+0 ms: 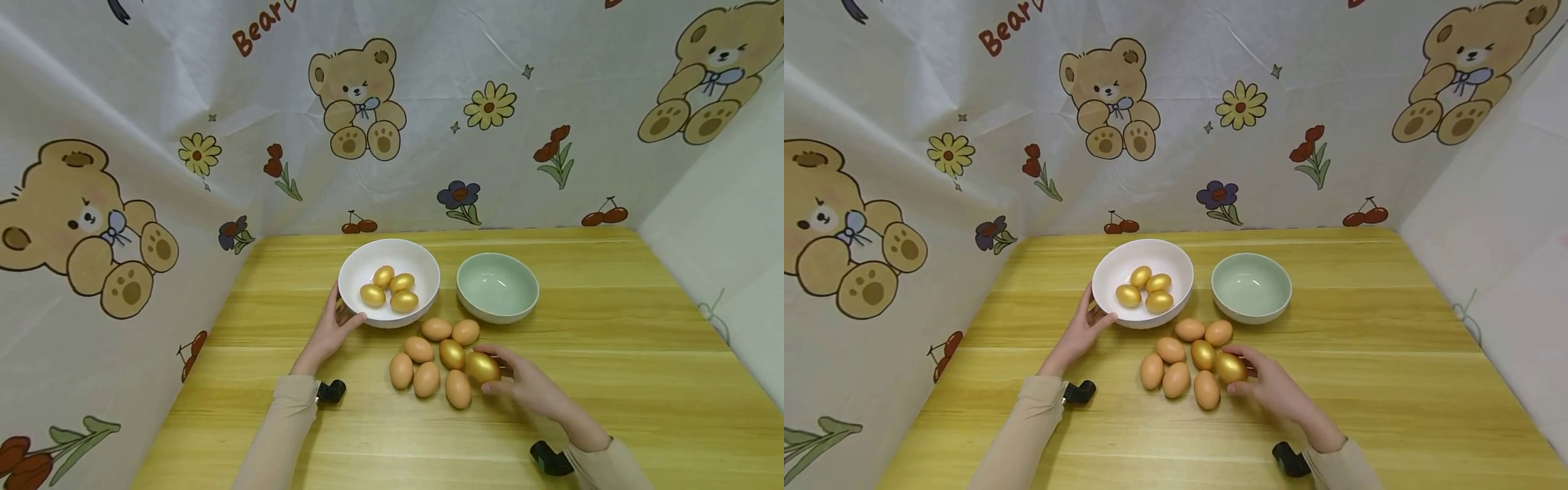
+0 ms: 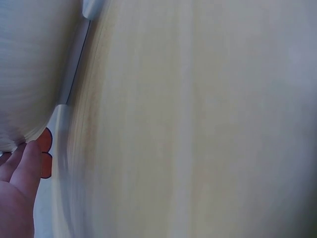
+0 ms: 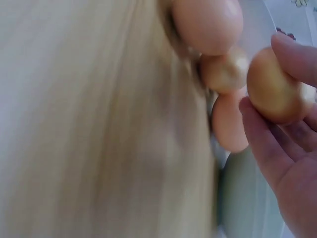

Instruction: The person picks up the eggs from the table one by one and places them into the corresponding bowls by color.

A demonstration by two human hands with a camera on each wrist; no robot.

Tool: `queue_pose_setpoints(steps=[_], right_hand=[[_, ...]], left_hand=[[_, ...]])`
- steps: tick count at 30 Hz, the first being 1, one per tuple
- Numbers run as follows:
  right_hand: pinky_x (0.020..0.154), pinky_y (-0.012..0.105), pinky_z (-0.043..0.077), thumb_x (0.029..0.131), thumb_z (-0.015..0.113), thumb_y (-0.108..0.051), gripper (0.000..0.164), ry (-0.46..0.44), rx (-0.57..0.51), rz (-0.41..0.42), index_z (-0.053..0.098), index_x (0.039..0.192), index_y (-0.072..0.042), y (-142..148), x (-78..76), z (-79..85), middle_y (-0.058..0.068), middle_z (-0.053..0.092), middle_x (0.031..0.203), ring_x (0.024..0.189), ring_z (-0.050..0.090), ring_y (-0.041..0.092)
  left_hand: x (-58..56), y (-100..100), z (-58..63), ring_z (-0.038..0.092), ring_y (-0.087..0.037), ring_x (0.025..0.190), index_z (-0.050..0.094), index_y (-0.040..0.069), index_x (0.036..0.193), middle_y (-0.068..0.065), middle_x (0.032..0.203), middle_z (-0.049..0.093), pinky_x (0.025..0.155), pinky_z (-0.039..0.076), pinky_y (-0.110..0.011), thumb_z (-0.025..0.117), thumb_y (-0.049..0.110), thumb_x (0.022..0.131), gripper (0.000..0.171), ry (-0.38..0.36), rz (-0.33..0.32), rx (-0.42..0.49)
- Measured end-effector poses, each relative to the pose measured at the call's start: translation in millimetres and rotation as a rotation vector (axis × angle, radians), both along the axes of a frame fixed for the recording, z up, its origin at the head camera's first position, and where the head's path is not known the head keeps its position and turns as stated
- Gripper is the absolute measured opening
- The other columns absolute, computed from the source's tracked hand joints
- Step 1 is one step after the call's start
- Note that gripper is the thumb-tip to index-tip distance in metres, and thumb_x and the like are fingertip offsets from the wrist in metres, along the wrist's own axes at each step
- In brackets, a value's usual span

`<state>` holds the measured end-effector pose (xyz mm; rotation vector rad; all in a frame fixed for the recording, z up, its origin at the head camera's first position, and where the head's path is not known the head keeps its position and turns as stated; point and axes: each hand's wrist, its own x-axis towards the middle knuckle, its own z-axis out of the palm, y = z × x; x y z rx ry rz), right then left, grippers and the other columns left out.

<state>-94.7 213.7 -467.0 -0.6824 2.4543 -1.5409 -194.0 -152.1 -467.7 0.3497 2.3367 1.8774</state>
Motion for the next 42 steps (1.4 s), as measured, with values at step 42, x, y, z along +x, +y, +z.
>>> queue_pose_setpoints(steps=[42], right_hand=[[0.088, 0.036, 0.048, 0.082, 0.069, -0.002, 0.057, -0.053, -0.157, -0.072, 0.045, 0.133, 0.002, -105.5, -120.7, 72.4, 0.018, 0.050, 0.125, 0.108, 0.052, 0.031]], left_hand=[[-12.0, -4.2, -27.4, 0.023, -0.035, 0.133, -0.006, 0.021, 0.149, -0.015, 0.152, 0.003, 0.105, 0.031, -0.041, 0.065, 0.030, 0.088, 0.094, 0.078, 0.019, -0.049]])
